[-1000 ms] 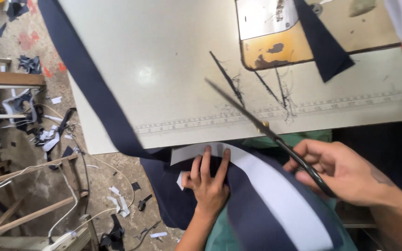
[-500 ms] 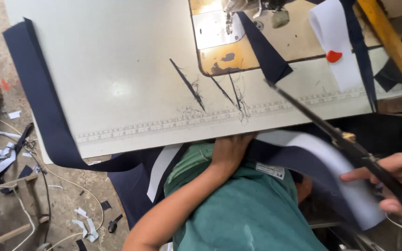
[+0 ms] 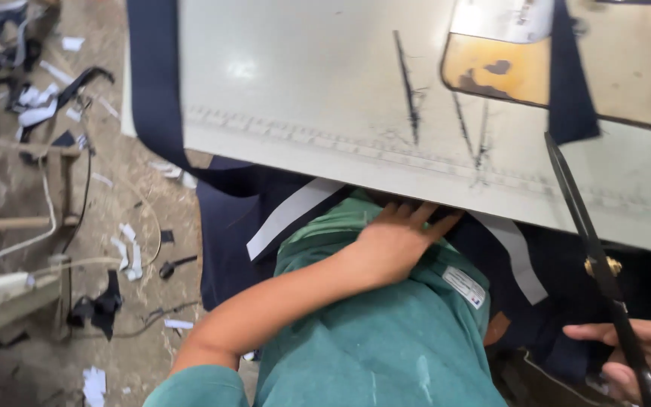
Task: The person measures and marks a piece of dark blue fabric with a ruler and marker. They then use large shears to cut the fabric along the marked lines, separating it into strips. Finally, they fold the cut fabric pieces on the work surface.
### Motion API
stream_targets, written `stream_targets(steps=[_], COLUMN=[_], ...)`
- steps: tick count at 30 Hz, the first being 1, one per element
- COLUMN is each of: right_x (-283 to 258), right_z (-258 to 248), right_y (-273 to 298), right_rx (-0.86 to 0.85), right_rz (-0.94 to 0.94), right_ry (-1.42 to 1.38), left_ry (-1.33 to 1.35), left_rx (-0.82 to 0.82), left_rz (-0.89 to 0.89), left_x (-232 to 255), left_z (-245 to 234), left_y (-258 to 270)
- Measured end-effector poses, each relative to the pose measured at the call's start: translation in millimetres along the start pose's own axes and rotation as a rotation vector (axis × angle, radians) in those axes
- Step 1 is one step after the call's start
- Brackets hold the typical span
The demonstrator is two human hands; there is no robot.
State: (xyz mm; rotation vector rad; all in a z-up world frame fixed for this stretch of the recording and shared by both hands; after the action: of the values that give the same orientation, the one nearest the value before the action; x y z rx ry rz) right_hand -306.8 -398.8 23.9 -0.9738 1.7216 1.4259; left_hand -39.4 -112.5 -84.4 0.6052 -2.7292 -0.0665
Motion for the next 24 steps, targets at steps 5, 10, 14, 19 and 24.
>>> stream_targets(steps=[5, 10, 14, 19, 24], right_x=[-3, 44, 43, 35, 50], right_z=[-3, -32, -42, -28, -41], right_y=[-32, -49, -59, -74, -103], right_rx=[0.067, 0.069, 0.110, 0.273, 0.354], right_rz=[0.286, 0.285, 0.379, 0.357, 0.367], right_ry=[0.138, 0.193, 0.328, 0.307, 0.475], left_ry=[0.455, 0.256, 0.535, 0.342, 0.698], left_rx=[0.381, 0.569, 0.721, 0.547, -0.350], left_rz=[-0.164, -0.903, -0.821, -0.973, -1.552], left_x=[-90, -198, -209, -191, -149], left_z=[-195, -183, -173, -205, -206], left_y=[94, 166, 174, 239, 286])
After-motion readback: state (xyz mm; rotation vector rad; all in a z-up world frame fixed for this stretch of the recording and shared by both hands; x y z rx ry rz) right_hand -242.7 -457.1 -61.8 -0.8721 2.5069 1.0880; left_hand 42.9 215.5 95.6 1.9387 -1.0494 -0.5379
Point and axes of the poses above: each hand's wrist, its own y-axis away from the middle knuckle, its own z-axis out of the palm, x = y × z, the point moved 3 cm from there along -y, towards the middle knuckle, and after that the axes turned 3 degrees about -x, right-handed, at the moved point
